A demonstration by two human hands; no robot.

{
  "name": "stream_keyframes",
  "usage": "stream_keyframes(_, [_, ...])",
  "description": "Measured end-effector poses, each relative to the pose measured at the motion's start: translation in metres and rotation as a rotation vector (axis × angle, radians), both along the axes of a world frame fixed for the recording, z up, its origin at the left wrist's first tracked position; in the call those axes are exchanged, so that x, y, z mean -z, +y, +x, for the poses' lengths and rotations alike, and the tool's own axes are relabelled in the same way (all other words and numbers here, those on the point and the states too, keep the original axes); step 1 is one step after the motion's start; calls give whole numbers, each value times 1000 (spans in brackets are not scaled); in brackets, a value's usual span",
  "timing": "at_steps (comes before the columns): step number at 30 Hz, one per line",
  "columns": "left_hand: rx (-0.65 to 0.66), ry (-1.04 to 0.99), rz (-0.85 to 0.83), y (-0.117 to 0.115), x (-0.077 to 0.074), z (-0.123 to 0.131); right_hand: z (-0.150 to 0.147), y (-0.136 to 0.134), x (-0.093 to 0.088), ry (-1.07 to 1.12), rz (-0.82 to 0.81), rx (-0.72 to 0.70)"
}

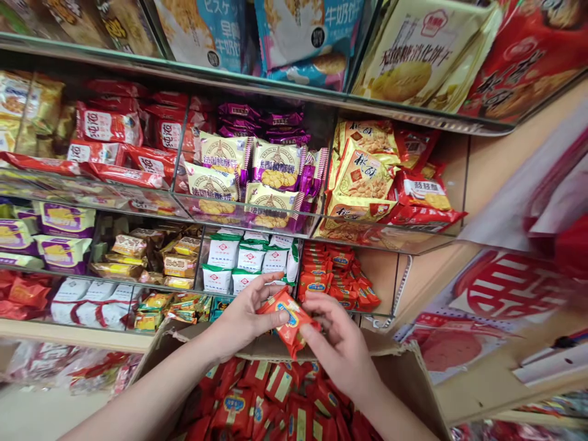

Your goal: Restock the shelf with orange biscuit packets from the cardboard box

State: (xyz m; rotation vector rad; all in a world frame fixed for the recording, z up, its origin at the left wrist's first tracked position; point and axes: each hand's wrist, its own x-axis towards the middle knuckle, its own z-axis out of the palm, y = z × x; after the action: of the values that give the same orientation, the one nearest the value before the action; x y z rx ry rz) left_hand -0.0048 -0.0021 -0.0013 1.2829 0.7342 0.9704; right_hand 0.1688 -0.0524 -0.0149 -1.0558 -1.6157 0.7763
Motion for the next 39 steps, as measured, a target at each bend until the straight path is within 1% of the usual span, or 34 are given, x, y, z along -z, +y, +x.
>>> stream_keyframes(2, [8,-7,11,0,0,0,0,7,0,151,-188,-56])
stream_keyframes(4, [6,-23,10,-1,-1,0,0,12,1,209,-285,-111])
stream_keyframes(7, [30,3,-65,-1,-1,2,0,13,1,213,-282,-61])
stream_keyframes(9, [61,50,-106,-1,1,3,1,12,1,173,-262,-29])
stream_keyframes(11, [86,62,-75,-1,2,4,0,12,-2,131,-230,-8])
stream_keyframes(13, [124,35,-7,-1,3,5,-2,14,-6,96,-200,-5])
stream_keyframes(16, [183,13,46,-2,1,5,-5,20,-15,41,-205,-83])
stream_keyframes(17, [177,27,51,-2,0,5,-4,22,-18,27,-213,-104])
stream_keyframes(18, [151,53,53,-2,-1,4,0,24,-21,26,-211,-93])
stream_keyframes(19, [112,89,53,-2,-2,4,6,27,-23,38,-191,-47])
stream_keyframes(20, [71,127,53,-1,-3,4,15,30,-24,58,-156,34])
stream_keyframes(22, [17,198,56,0,-4,3,39,39,-24,96,-79,256])
stream_keyframes(23, [12,225,62,1,-4,3,53,46,-23,98,-64,366])
stream_keyframes(25, [35,263,88,1,-3,3,80,64,-19,38,-120,526])
stream_keyframes(26, [54,283,103,1,-3,3,90,73,-16,2,-153,566])
stream_keyframes(29, [92,339,117,0,-2,3,105,101,-7,-88,-208,628])
stream_keyframes(32, [109,360,110,0,0,2,102,124,-1,-159,-237,672])
stream_keyframes(35, [127,347,107,0,2,2,93,135,3,-244,-269,699])
stream_keyframes(39, [148,366,96,-1,2,1,82,140,3,-353,-301,697])
